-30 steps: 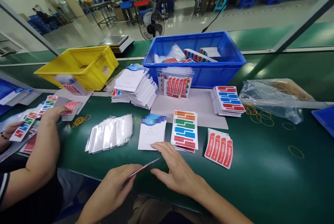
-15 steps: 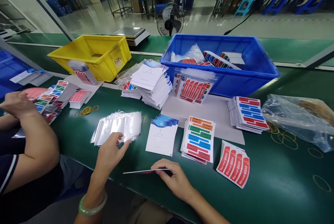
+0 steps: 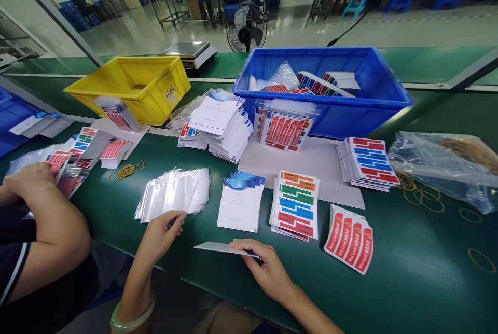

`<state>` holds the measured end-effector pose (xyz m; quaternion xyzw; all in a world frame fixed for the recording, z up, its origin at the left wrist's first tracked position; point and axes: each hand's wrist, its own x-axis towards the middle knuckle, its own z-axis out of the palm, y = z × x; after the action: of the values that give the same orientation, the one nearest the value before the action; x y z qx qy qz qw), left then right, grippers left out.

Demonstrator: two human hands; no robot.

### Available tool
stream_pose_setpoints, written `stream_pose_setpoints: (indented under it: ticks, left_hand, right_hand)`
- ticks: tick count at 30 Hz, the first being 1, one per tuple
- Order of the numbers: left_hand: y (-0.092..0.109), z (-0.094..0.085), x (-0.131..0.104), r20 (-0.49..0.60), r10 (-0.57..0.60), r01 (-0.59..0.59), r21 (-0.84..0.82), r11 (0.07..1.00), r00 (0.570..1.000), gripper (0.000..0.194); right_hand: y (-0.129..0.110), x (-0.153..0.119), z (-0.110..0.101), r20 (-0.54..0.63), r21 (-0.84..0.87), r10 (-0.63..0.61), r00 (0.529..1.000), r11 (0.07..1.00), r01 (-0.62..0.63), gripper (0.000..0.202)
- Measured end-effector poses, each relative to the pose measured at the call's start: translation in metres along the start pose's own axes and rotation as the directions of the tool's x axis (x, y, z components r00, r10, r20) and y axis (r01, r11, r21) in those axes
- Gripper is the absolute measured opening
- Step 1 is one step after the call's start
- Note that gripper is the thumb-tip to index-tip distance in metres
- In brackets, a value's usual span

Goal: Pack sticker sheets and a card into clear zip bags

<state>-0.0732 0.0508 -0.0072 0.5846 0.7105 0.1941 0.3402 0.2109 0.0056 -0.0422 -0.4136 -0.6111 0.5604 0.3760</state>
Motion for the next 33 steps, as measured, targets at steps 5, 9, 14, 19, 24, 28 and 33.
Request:
stream_pose_setpoints:
  ticks: [5,9,14,19,24,28,33]
  left_hand:
    - [0.007,-0.009,-0.014,-0.031,-0.068,0.064,-0.112,0.992,0.997,0.031]
    - [0.033,-0.001,-0.042,0.033,0.025,-0.022,-0.093,0.995,0.999,0.032]
    - [0.066,0.039,-0.068,0.278,0.201,-0.199,-0.037,0.979,0.939,0.034]
    - [0.084,0.071,-0.078,0.424,0.302,-0.339,0.012,0.941,0.854,0.03]
    - [0.086,0.075,-0.081,0.439,0.306,-0.381,0.091,0.92,0.845,0.033]
    - [0.086,0.075,-0.081,0.427,0.317,-0.411,0.147,0.9,0.847,0.034]
    - [0.087,0.076,-0.082,0.433,0.32,-0.418,0.152,0.896,0.843,0.035]
  right_hand:
    - [-0.006,-0.011,0.002,-0.061,0.012,0.124,0.99,0.992,-0.124,0.025]
    - [-0.013,-0.021,0.004,-0.204,0.204,0.224,0.953,0.962,-0.183,0.061]
    - [-0.029,-0.027,0.002,-0.08,-0.021,0.134,0.988,0.991,-0.136,0.033]
    - [-0.038,-0.028,0.003,0.009,-0.074,0.087,0.996,0.994,-0.086,0.02]
    - [-0.033,-0.031,0.002,-0.047,-0.081,0.107,0.993,0.991,-0.11,0.026]
    - [-0.034,-0.031,0.001,-0.047,-0.095,0.072,0.996,0.993,-0.076,0.017]
    - [-0.037,-0.029,0.0,-0.042,-0.069,0.074,0.996,0.995,-0.077,0.024]
